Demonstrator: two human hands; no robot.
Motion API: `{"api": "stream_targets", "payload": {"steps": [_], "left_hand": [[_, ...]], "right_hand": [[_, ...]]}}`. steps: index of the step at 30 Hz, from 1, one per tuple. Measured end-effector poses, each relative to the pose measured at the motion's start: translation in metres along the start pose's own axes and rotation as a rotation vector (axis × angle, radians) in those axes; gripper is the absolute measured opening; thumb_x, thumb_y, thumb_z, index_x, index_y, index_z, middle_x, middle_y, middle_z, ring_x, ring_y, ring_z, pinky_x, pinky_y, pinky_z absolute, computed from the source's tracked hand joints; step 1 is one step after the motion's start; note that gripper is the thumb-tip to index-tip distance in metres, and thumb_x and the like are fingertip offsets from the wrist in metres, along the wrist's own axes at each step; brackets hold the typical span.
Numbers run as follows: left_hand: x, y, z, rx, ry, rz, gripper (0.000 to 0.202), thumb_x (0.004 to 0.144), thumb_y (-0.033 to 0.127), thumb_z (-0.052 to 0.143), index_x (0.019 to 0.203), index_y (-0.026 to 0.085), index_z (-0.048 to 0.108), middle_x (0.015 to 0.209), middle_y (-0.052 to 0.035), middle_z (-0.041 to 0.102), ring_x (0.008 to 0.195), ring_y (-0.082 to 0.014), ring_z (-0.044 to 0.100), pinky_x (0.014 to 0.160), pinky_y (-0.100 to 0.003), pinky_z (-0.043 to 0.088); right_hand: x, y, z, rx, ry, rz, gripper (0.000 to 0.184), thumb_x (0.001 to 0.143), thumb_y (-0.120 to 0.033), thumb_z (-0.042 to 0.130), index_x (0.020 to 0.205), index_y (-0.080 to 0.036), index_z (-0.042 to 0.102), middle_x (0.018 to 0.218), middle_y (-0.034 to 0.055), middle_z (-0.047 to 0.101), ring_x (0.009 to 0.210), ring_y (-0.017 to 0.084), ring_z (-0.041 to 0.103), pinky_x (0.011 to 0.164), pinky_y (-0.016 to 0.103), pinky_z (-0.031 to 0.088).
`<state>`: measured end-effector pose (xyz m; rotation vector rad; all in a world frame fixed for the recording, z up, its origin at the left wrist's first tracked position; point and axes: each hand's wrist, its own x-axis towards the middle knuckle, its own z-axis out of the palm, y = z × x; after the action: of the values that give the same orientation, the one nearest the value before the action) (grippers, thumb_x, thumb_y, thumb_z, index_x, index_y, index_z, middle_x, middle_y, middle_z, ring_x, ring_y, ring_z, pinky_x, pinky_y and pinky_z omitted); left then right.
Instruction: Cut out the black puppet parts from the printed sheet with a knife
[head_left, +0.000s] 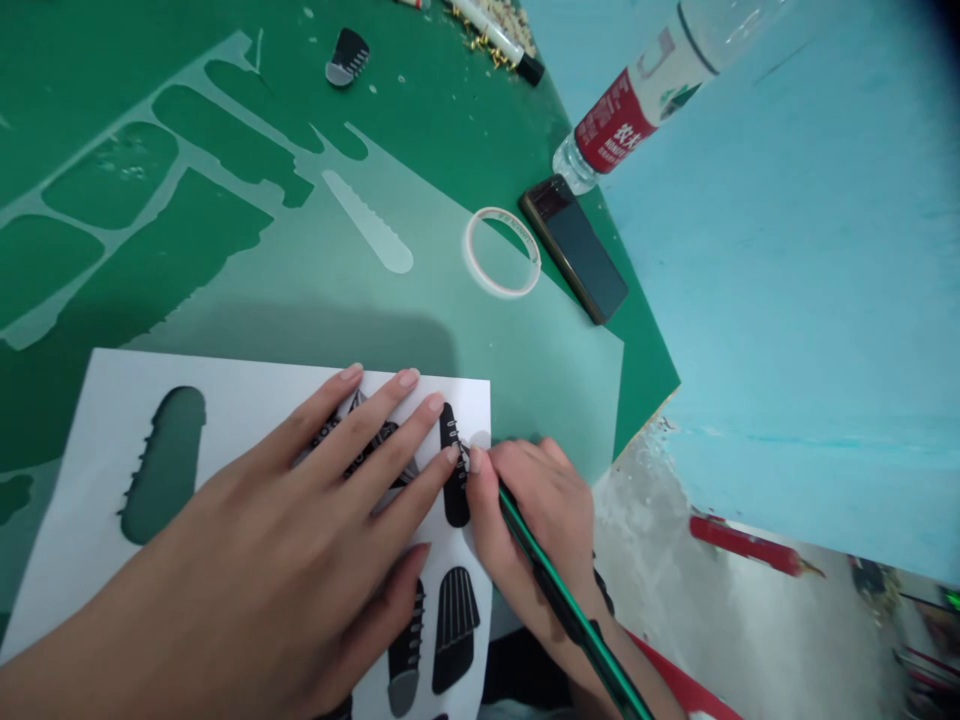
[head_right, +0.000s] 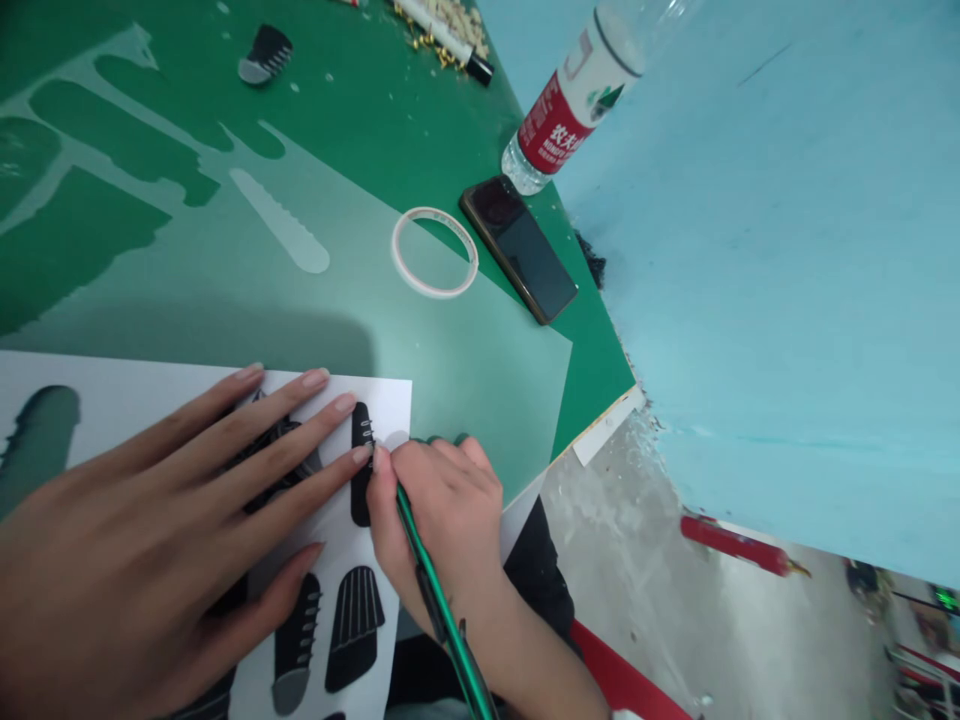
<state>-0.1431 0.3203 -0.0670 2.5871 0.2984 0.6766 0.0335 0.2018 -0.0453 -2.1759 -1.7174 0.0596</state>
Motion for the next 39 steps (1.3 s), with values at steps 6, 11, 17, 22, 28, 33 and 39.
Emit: {"api": "stream_targets", "payload": {"steps": [6,11,17,22,28,33,39], "left_hand": [[0.001,0.000,0.000,0.000,-0.003,0.006,0.048,0.100,0.040,0.063,0.140,0.013,0.069,0.156,-0.0142,0.064,0.152,-0.0387,0.054,0.133,-0.058,0.032],[0.005,0.000,0.000,0.003,-0.024,0.001,0.048,0.101,0.038,0.063,0.141,0.013,0.069,0.156,-0.0137,0.063,0.152,-0.0390,0.053,0.132,-0.059,0.032],[0.004,0.000,0.000,0.001,-0.022,0.002,0.048,0.101,0.039,0.063,0.141,0.012,0.068,0.157,-0.0144,0.062,0.152,-0.0388,0.053,0.133,-0.058,0.031],[0.003,-0.001,-0.001,0.006,-0.027,0.011,0.049,0.101,0.039,0.062,0.141,0.013,0.068,0.159,-0.0147,0.061,0.152,-0.0395,0.053,0.132,-0.060,0.032],[0.003,-0.002,0.001,0.014,-0.017,0.011,0.049,0.101,0.039,0.062,0.141,0.013,0.068,0.159,-0.0148,0.060,0.153,-0.0395,0.052,0.131,-0.061,0.033],[0.003,-0.001,0.000,0.024,-0.019,0.013,0.050,0.101,0.039,0.061,0.144,0.013,0.066,0.161,-0.0139,0.059,0.154,-0.0382,0.051,0.132,-0.059,0.033],[0.002,-0.001,0.001,0.014,-0.022,0.014,0.050,0.101,0.040,0.062,0.143,0.013,0.067,0.161,-0.0143,0.058,0.155,-0.0384,0.050,0.133,-0.060,0.032]], "right_hand": [[0.001,-0.001,-0.002,-0.014,-0.056,0.028,0.041,0.111,-0.018,0.049,0.071,-0.023,0.039,0.062,-0.0044,0.049,0.057,0.012,0.041,0.068,0.034,0.032],[0.002,-0.003,-0.006,-0.004,-0.112,0.051,0.041,0.112,-0.019,0.049,0.073,-0.023,0.038,0.064,-0.0047,0.048,0.059,0.012,0.040,0.069,0.033,0.032],[0.000,0.000,-0.005,0.001,-0.079,0.026,0.041,0.111,-0.018,0.049,0.072,-0.023,0.039,0.063,-0.0053,0.047,0.058,0.012,0.039,0.070,0.034,0.032],[0.000,0.005,-0.004,0.040,-0.049,-0.012,0.041,0.112,-0.019,0.048,0.071,-0.022,0.042,0.064,-0.0053,0.047,0.059,0.011,0.042,0.069,0.033,0.033],[0.000,0.006,-0.002,0.043,-0.034,-0.025,0.042,0.112,-0.019,0.049,0.070,-0.022,0.042,0.063,-0.0051,0.046,0.059,0.012,0.041,0.068,0.033,0.033],[-0.001,0.007,-0.002,0.042,-0.029,-0.030,0.042,0.111,-0.019,0.049,0.070,-0.023,0.043,0.063,-0.0051,0.046,0.059,0.012,0.041,0.069,0.033,0.033],[-0.002,0.009,-0.002,0.054,-0.040,-0.035,0.041,0.111,-0.019,0.050,0.070,-0.022,0.042,0.064,-0.0054,0.045,0.060,0.012,0.041,0.068,0.033,0.033]]}}
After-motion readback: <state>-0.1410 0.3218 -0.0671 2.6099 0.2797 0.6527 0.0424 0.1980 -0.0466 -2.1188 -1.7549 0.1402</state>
